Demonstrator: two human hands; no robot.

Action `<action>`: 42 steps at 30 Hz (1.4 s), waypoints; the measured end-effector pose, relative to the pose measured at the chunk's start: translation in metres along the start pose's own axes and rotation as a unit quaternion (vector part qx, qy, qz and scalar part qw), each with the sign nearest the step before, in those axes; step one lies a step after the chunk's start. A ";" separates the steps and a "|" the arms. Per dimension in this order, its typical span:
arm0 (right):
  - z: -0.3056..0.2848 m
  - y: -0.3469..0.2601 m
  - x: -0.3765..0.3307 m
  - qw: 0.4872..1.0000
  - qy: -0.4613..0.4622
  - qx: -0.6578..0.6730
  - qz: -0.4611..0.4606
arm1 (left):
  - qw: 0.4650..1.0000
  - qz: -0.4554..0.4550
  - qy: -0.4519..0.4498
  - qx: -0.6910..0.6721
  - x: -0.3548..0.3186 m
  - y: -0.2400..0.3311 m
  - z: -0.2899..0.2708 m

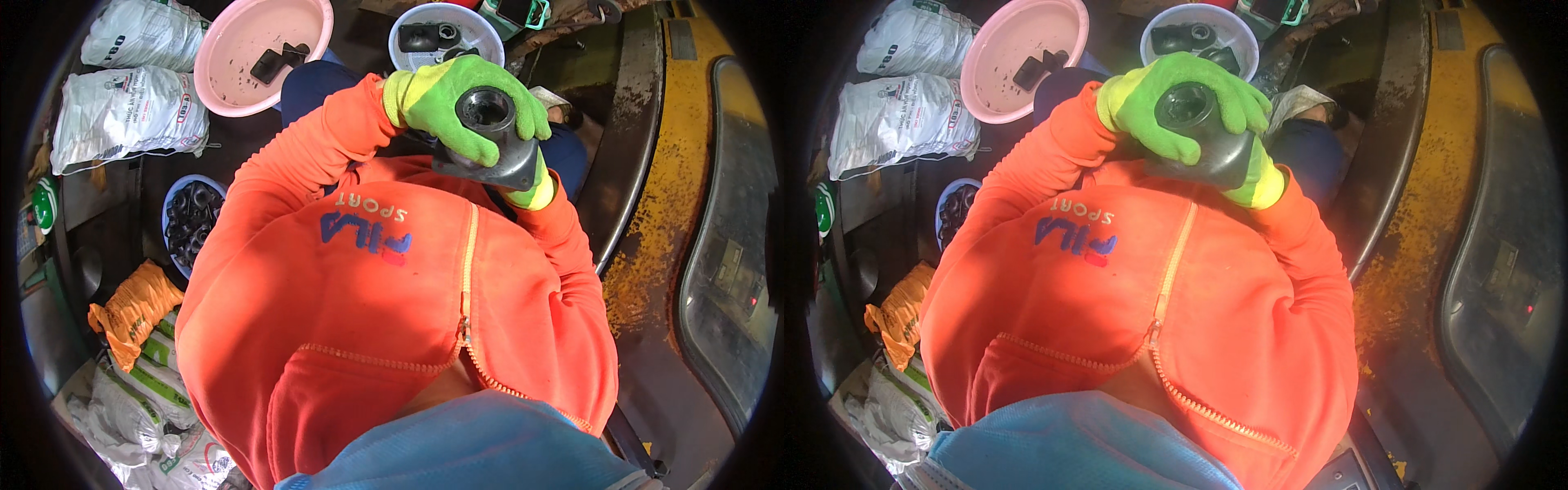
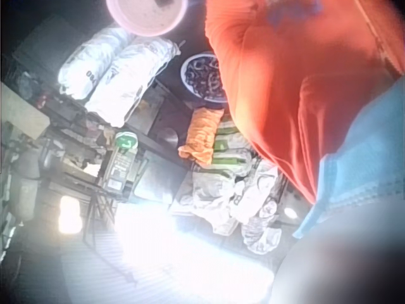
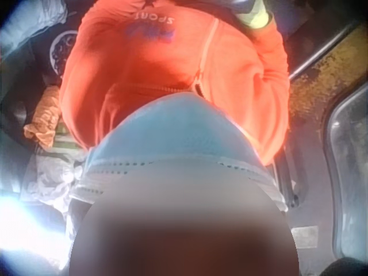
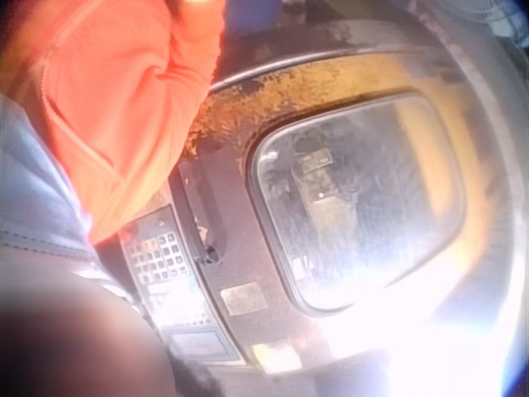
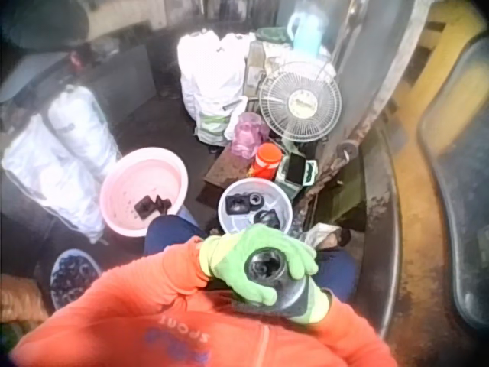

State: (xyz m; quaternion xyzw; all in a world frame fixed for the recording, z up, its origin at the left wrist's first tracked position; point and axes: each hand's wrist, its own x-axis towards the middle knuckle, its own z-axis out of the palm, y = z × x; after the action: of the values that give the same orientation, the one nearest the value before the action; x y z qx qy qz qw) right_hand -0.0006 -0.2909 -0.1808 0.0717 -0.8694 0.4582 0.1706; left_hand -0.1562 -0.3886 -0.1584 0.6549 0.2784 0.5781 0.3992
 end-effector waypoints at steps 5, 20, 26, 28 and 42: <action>0.013 -0.004 -0.008 0.993 -0.012 0.119 0.023 | 0.974 0.058 -0.184 -0.121 0.015 -0.012 -0.008; 0.020 0.022 0.020 0.922 0.299 0.242 0.052 | 0.903 0.027 0.311 0.295 0.011 -0.022 0.023; 0.009 0.009 0.022 0.922 0.229 0.301 0.086 | 0.909 0.072 0.262 0.317 0.008 -0.008 0.012; -0.006 0.002 0.021 0.994 0.113 -0.008 0.013 | 0.941 0.071 0.209 0.257 0.009 -0.001 0.008; 0.002 0.004 0.010 0.998 0.066 0.008 -0.021 | 0.972 -0.056 -0.205 -0.103 0.020 0.015 -0.021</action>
State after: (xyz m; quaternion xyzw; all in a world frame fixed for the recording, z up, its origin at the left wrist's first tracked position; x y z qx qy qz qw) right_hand -0.0112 -0.2903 -0.1813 0.0605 -0.8509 0.4651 0.2367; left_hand -0.1751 -0.3761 -0.1348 0.6983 0.1657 0.4334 0.5450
